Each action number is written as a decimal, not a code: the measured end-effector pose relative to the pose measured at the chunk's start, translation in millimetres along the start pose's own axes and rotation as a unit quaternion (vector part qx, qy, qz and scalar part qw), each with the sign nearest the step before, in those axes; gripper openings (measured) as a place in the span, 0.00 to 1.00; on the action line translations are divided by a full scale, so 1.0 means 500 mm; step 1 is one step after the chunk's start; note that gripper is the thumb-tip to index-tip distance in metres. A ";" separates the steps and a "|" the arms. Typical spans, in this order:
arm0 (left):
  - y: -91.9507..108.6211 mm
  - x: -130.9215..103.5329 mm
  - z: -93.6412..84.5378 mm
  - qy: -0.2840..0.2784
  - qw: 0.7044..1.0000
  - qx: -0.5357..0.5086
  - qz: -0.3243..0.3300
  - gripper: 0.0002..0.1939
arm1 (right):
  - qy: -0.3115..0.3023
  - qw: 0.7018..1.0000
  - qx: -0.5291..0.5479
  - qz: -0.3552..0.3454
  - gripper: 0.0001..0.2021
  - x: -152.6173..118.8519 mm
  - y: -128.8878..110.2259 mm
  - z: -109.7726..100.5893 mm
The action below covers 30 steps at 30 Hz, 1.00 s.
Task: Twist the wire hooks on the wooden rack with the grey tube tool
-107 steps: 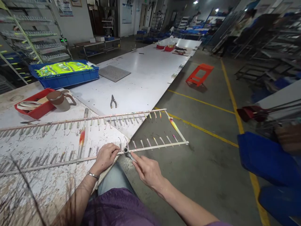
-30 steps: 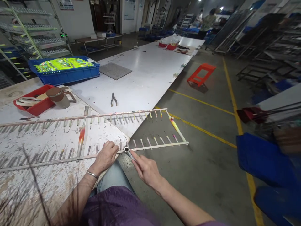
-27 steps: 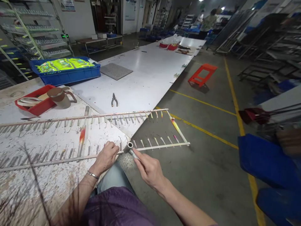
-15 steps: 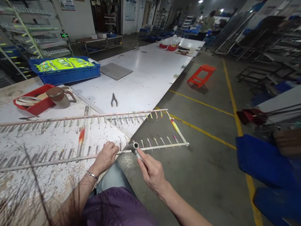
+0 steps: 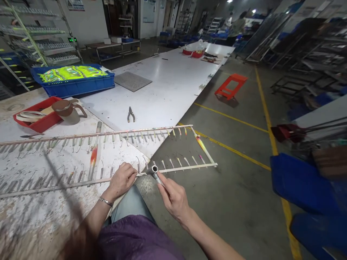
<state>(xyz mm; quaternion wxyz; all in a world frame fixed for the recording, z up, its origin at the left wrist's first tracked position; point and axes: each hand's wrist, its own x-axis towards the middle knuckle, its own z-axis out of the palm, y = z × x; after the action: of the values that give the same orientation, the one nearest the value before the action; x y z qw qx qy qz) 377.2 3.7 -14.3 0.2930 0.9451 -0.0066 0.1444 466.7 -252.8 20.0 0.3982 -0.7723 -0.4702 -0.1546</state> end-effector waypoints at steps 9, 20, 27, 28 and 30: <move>0.009 0.006 0.005 0.046 0.998 0.003 -0.034 0.11 | -0.021 0.999 -0.033 -0.033 0.27 -0.003 0.000 0.018; 0.011 0.007 0.005 0.050 0.998 0.004 -0.044 0.10 | -0.044 0.999 -0.017 -0.016 0.24 -0.023 0.001 0.017; -0.002 0.007 0.005 0.054 0.997 -0.014 -0.051 0.09 | 0.005 0.992 0.014 0.125 0.20 -0.041 0.017 0.021; -0.005 0.004 0.006 0.071 0.996 -0.021 -0.054 0.10 | 0.020 0.988 0.012 0.151 0.20 -0.039 0.022 0.023; -0.007 -0.003 0.007 0.122 0.989 -0.038 -0.076 0.14 | 0.052 0.978 0.013 0.204 0.20 -0.035 0.035 0.032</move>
<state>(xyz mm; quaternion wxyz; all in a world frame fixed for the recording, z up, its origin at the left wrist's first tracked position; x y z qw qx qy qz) 376.9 4.6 -19.6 0.3379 0.9061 0.0957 0.2357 470.3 -255.4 -9.1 0.4551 -0.8377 -0.2833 -0.1042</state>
